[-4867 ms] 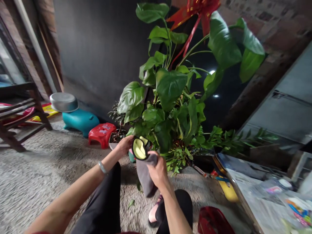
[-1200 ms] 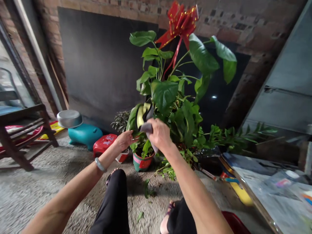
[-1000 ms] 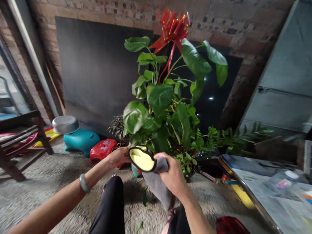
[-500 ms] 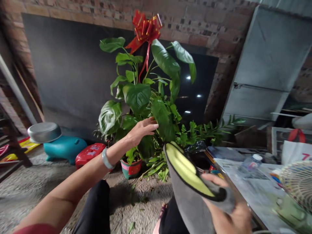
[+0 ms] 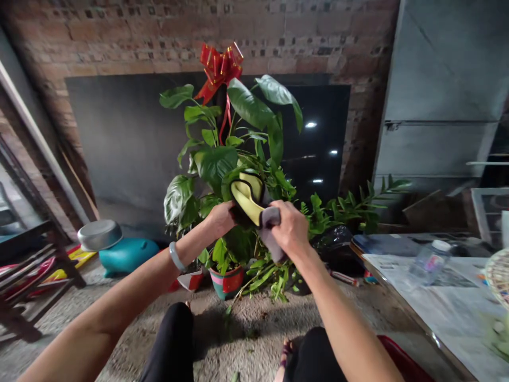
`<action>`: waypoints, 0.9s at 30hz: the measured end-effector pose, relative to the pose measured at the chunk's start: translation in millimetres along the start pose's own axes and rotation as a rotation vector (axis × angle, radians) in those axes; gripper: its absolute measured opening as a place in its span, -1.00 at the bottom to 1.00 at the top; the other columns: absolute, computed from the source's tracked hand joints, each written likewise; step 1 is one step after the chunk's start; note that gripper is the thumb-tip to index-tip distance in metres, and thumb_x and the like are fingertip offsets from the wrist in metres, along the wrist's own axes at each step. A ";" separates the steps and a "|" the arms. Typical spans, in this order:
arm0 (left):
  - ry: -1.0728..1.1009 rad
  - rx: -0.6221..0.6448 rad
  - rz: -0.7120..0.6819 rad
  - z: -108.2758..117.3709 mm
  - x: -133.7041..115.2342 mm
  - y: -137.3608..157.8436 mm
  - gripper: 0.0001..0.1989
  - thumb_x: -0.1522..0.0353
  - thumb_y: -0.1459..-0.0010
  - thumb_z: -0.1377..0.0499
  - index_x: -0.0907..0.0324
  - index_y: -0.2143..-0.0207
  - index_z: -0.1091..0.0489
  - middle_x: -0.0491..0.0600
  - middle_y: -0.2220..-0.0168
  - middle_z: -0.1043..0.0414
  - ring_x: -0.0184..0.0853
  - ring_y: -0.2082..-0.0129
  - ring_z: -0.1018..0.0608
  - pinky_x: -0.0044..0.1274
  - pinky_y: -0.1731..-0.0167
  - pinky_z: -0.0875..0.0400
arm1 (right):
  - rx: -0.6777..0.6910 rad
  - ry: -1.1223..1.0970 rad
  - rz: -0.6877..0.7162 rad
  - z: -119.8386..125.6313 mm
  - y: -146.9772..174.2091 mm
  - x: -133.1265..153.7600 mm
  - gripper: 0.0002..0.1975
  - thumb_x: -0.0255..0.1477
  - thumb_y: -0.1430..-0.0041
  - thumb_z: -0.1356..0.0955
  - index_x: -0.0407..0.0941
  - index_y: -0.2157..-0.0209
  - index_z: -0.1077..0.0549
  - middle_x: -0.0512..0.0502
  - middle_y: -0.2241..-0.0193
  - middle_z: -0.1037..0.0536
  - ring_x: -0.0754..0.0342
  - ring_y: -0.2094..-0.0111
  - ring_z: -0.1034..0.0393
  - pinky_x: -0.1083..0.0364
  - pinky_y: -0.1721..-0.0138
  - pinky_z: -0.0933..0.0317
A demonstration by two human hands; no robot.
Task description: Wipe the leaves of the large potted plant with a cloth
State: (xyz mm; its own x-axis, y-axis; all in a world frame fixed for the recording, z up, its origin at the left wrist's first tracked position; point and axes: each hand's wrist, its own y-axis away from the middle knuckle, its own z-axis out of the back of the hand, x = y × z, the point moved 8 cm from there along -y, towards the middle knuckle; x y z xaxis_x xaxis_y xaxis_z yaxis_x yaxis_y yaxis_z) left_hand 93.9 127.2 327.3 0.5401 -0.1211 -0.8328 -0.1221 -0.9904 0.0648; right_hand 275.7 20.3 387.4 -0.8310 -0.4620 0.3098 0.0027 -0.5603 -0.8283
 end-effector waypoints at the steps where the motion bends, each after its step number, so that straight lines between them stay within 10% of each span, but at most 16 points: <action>1: -0.005 -0.024 0.010 6.5 -1.9 2.4 -0.82 0.48 -0.29 -0.21 0.29 0.10 -0.57 0.08 0.36 -0.68 -0.14 0.26 -0.74 -0.36 0.11 -0.65 | -0.056 0.014 -0.067 12.6 -2.3 -14.1 -0.66 -0.62 0.02 -0.33 -0.02 0.23 -0.60 -0.12 0.26 -0.71 -0.18 0.23 -0.61 -0.06 0.20 -0.46; 7: -0.005 -0.066 0.022 8.1 -4.7 12.3 -0.86 0.48 -0.29 -0.27 0.33 0.11 -0.56 0.14 0.31 -0.70 -0.16 0.30 -0.74 -0.36 0.11 -0.65 | -0.523 -0.052 -0.003 82.6 -32.8 6.1 -0.76 -0.48 -0.11 -0.39 -0.07 0.16 -0.61 -0.23 0.17 -0.70 -0.18 0.11 -0.58 -0.11 0.02 -0.41; 13: -0.023 -0.061 -0.012 11.3 -7.7 14.9 -0.89 0.46 -0.32 -0.25 0.32 0.14 -0.55 0.12 0.32 -0.68 -0.22 0.32 -0.71 -0.38 0.15 -0.66 | 0.129 0.062 -0.047 -17.9 -17.4 11.7 -0.75 -0.56 0.01 -0.40 -0.03 0.27 -0.62 -0.07 0.34 -0.68 -0.10 0.30 -0.57 0.02 0.24 -0.36; 21: -0.246 0.110 0.023 65.2 11.5 10.8 -0.62 0.62 -0.05 -0.41 0.26 0.05 -0.64 0.19 0.14 -0.69 -0.20 0.30 -0.71 -0.38 0.15 -0.60 | -0.097 -0.405 -0.397 6.4 57.0 -78.2 -0.74 -0.24 0.01 -0.55 0.00 0.24 -0.66 -0.04 0.32 -0.72 -0.13 0.27 -0.63 -0.05 0.19 -0.50; 27: -0.477 -0.132 -0.075 143.5 -5.1 -0.7 -0.75 0.49 -0.02 -0.48 0.28 0.19 -0.68 0.19 0.23 -0.70 -0.22 0.36 -0.67 -0.44 0.28 -0.61 | 0.302 -0.582 -0.430 -42.1 83.5 -95.2 -0.82 -0.28 0.07 -0.56 0.06 0.35 -0.65 0.05 0.47 -0.67 -0.06 0.44 -0.61 0.06 0.38 -0.51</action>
State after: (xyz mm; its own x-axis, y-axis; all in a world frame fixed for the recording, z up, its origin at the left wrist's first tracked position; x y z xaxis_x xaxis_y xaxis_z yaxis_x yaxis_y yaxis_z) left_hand -28.3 138.1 252.6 0.0987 -0.0356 -0.9945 0.0257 -0.9989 0.0383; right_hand 331.7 46.4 269.1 -0.3688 -0.4016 0.8383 -0.0325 -0.8957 -0.4434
